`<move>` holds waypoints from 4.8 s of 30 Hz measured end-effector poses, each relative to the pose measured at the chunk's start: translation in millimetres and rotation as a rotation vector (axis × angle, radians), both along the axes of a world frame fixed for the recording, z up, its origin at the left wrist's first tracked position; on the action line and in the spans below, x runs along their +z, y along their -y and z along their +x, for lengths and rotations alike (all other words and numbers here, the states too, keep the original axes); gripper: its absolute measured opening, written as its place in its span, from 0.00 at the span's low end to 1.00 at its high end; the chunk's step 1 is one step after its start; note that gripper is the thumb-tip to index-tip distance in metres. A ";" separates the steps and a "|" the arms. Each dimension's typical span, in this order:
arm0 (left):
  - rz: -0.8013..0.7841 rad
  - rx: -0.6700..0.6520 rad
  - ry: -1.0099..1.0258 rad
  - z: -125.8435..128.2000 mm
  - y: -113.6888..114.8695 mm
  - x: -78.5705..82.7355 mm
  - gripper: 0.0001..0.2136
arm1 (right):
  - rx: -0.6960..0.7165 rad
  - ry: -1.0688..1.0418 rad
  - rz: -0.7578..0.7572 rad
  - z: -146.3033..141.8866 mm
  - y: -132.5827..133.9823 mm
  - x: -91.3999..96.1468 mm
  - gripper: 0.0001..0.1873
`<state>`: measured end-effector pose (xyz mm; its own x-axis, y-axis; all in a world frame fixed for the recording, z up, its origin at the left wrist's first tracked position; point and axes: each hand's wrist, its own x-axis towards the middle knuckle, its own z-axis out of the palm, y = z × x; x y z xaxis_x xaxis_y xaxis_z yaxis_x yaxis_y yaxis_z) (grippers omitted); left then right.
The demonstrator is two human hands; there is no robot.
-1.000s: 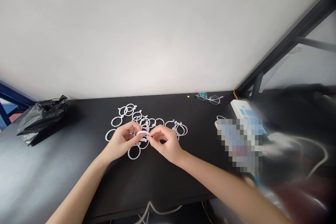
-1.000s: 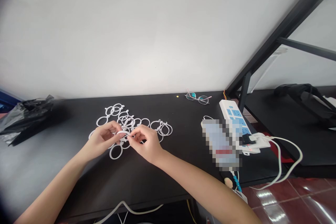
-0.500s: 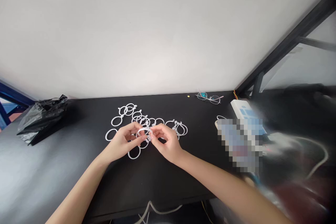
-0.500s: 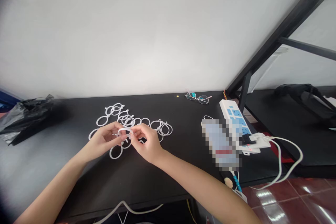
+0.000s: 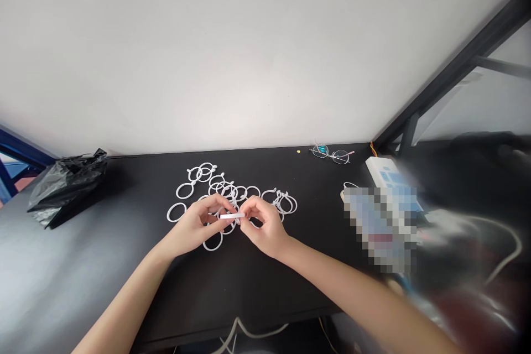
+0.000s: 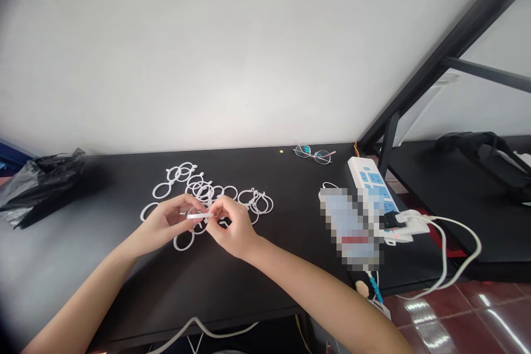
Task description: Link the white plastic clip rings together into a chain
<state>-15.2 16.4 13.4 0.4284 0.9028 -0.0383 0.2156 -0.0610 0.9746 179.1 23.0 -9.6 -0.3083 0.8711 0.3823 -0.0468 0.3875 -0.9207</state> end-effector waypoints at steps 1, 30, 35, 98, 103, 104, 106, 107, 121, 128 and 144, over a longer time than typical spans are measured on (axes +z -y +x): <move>0.002 -0.005 -0.003 -0.2 0.2 0.0 0.06 | 0.001 -0.002 0.002 0.0 0.1 0.0 0.03; -0.015 -0.018 -0.092 6.1 1.3 4.4 0.10 | -0.088 0.090 0.115 1.3 -0.4 1.6 0.03; -0.013 -0.021 -0.105 5.6 1.4 4.9 0.10 | -0.082 0.117 0.113 1.9 -0.4 1.1 0.04; 0.059 0.414 0.002 4.4 0.2 7.3 0.14 | -0.115 -0.196 -0.153 2.3 -2.7 -5.3 0.12; 0.301 0.654 -0.185 -13.2 -8.9 -3.0 0.09 | -0.136 -0.212 -0.151 3.4 -5.4 -5.1 0.10; 0.316 0.648 -0.204 -16.4 -10.6 -5.6 0.08 | -0.136 -0.215 -0.159 3.5 -5.7 -5.0 0.10; 0.304 0.625 -0.181 -20.4 -12.6 -9.9 0.07 | -0.132 -0.225 -0.176 3.7 -6.0 -4.8 0.09; 0.285 0.611 -0.146 -20.9 -12.9 -11.3 0.06 | -0.130 -0.229 -0.182 3.8 -6.0 -4.7 0.09; 0.182 0.516 -0.068 -8.5 -11.5 -12.5 0.12 | -0.028 -0.173 -0.207 6.3 -5.9 -12.3 0.06; 0.463 0.589 -0.355 -9.2 -11.9 -13.9 0.05 | 0.000 -0.108 -0.223 6.2 -5.6 -11.7 0.08; 0.834 0.004 -0.479 20.3 13.5 -12.2 0.10 | -0.077 -0.092 -0.172 4.5 -0.9 -2.2 0.04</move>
